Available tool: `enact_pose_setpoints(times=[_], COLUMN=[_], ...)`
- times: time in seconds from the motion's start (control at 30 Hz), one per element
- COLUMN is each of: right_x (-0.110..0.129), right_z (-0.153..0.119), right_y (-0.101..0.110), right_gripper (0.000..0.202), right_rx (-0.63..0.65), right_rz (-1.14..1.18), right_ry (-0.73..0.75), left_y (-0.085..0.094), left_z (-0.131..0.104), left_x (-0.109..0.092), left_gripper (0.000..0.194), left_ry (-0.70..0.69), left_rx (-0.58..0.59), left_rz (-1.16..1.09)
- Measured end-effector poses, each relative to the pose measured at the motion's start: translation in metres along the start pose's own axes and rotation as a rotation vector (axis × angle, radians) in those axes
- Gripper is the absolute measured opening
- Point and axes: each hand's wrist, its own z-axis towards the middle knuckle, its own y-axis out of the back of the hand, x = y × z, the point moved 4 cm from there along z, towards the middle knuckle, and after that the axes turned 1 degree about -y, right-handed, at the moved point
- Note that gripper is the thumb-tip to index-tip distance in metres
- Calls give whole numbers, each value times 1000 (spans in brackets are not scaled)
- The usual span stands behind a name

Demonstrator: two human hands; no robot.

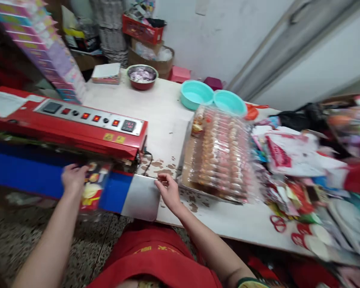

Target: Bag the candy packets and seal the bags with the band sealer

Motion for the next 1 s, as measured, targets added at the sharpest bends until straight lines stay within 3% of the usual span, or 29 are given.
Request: enact_pose_setpoints(times=[0.07, 0.13, 0.23, 0.3, 0.33, 0.43, 0.53, 0.63, 0.73, 0.8, 0.9, 0.97, 1.0], right_x=[3, 7, 15, 17, 17, 8, -1, 8, 41, 73, 122, 144, 150], right_z=[-23, -43, -63, -67, -66, -55, -47, -43, -37, -30, -15, -2, 5], right_y=[46, 97, 175, 214, 228, 251, 258, 266, 275, 276, 269, 258, 251], right_gripper=[17, 20, 30, 32, 30, 20, 12, 17, 21, 19, 17, 16, 16], right_rx=[-36, -141, -364, -441, -442, -365, -290, -272, -227, -133, -14, -34, -64], right_rz=[-185, -380, -663, -836, -918, -1129, -1291, -1358, -1267, -1079, -657, -394, -293], right_ry=[129, 280, 479, 536, 534, 455, 400, 441, 522, 588, 613, 538, 489], left_y=[9, -8, -64, -115, -139, -199, -238, -249, -237, -223, -203, -191, -187], left_z=[-9, -39, -128, -207, -246, -336, -368, -357, -337, -327, -317, -308, -303], left_x=[-15, -26, -38, -44, -46, -51, -54, -67, -97, -124, -160, -174, -177], left_gripper=[43, 48, 41, 31, 30, 37, 40, 26, 11, 21, 25, 19, 21], left_ry=[-348, -658, -1036, -1253, -1346, -1611, -1758, -1757, -1694, -1600, -1269, -912, -726], left_rx=[-199, -189, 103, 521, 665, 898, 978, 963, 960, 1036, 1314, 1453, 1469], left_rz=[328, 441, 260, 156, 130, 204, 377, 457, 407, 290, 3, -217, -309])
